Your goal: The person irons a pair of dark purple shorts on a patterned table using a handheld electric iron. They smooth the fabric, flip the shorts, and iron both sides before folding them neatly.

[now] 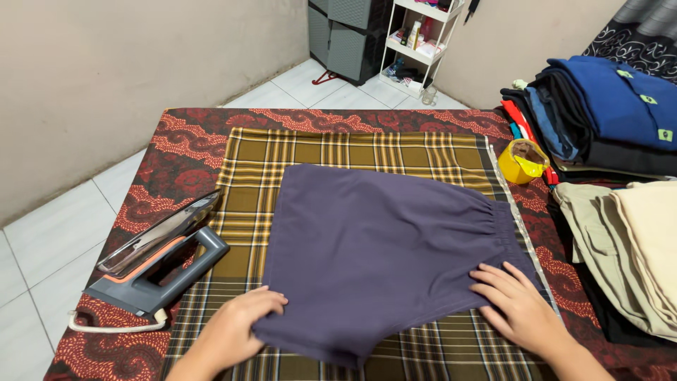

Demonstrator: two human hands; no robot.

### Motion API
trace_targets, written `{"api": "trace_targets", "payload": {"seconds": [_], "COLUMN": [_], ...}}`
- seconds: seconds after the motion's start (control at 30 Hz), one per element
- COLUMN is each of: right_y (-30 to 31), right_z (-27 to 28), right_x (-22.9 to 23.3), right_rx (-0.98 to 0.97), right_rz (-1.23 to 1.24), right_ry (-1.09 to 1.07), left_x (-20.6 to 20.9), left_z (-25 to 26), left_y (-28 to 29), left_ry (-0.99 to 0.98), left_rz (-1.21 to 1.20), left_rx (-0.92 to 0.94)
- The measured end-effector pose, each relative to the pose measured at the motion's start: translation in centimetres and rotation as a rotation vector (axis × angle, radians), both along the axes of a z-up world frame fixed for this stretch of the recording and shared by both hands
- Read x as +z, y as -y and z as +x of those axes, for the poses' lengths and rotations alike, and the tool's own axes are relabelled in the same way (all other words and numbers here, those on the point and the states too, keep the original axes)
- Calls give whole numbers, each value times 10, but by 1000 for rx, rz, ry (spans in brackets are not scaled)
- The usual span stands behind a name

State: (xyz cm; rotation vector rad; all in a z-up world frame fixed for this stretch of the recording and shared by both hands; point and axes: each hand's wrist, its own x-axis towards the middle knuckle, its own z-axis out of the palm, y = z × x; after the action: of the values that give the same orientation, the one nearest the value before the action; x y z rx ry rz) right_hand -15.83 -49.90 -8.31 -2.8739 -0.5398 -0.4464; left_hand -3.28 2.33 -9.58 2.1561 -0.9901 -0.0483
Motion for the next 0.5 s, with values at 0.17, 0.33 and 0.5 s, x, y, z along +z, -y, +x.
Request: {"api": "trace_targets", "payload": {"seconds": [0.17, 0.33, 0.5], "right_y": [12, -2, -18], "right_z": [10, 36, 50], "right_x": [-6, -1, 9], "right_rx": [-274, -561, -551], "right_rz": [152, 121, 146], "right_ry": [-34, -182, -229], "left_x": [-13, -21, -8], "left_z": [47, 64, 51], "left_y": [16, 55, 81], "left_ry": [-511, -435, -218], "left_rz": [-289, 132, 215], "left_rx": [222, 756, 913]}}
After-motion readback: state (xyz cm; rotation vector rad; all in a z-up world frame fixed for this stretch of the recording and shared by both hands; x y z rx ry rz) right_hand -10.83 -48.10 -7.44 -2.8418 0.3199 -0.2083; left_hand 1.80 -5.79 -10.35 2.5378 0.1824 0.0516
